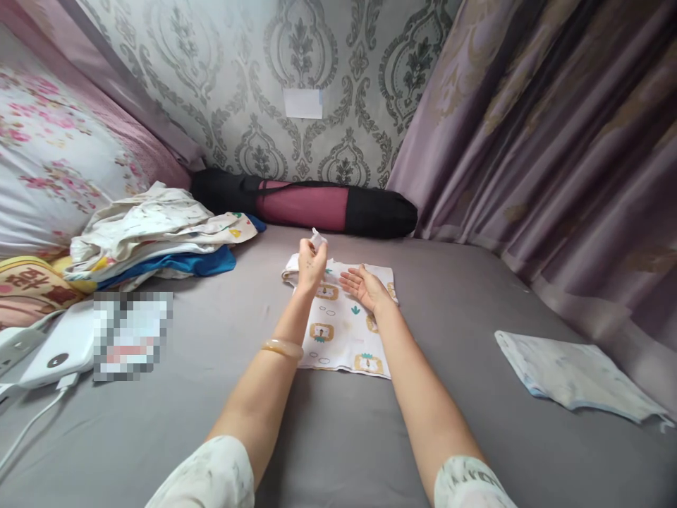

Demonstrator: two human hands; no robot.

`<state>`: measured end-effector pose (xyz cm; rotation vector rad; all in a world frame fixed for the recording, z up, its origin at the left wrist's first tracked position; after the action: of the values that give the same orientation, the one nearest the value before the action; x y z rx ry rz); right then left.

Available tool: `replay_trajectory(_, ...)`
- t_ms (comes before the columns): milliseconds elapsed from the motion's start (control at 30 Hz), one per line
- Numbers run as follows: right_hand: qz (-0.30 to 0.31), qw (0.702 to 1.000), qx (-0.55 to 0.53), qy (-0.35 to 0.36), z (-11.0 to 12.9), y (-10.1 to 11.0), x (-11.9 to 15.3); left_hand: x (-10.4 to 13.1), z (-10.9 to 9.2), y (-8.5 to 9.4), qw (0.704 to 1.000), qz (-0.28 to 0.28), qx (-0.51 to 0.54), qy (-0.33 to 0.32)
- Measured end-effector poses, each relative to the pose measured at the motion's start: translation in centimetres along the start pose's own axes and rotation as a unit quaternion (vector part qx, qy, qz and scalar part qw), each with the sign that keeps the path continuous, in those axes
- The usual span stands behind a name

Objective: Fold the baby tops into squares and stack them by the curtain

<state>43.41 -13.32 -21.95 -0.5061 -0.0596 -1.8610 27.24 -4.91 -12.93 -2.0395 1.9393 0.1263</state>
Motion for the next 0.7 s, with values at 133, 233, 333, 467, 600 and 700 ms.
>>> replay_trajectory(133,0.016,1.0,-0.007,-0.004,-0.2,-0.1,0.0,3.2,2.1,-3.0,0.995,0.075,-0.063,0.001)
replay_trajectory(233,0.044,0.998,0.038,0.01,0.3,-0.6,-0.2,5.0,3.2,-5.6,0.98,0.178,-0.087,-0.003)
replay_trajectory(333,0.055,0.997,0.046,0.021,0.6,-0.8,-0.3,6.5,3.5,-7.7,0.947,0.297,-0.121,0.0)
replay_trajectory(467,0.024,0.998,-0.038,0.039,0.7,-0.1,-0.6,5.1,1.6,-6.1,0.942,0.273,-0.191,-0.039)
replay_trajectory(600,-0.031,0.997,-0.035,0.058,0.9,1.2,-0.8,2.3,0.6,-1.3,0.917,0.172,-0.355,-0.058)
replay_trajectory(700,-0.061,0.995,-0.006,0.078,1.8,2.3,-0.9,1.2,2.4,2.2,0.88,0.147,-0.452,0.003)
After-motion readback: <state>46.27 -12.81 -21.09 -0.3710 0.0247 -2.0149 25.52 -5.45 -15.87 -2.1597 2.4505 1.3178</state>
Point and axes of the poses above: each hand's wrist, its own x-axis away from the middle knuckle, its own y-axis out of the back of the hand, z = x × y, the point moved 10 cm from there along -x, towards the middle knuckle, and after that the axes turned 12 degrees about x, right-handed, at the moved point
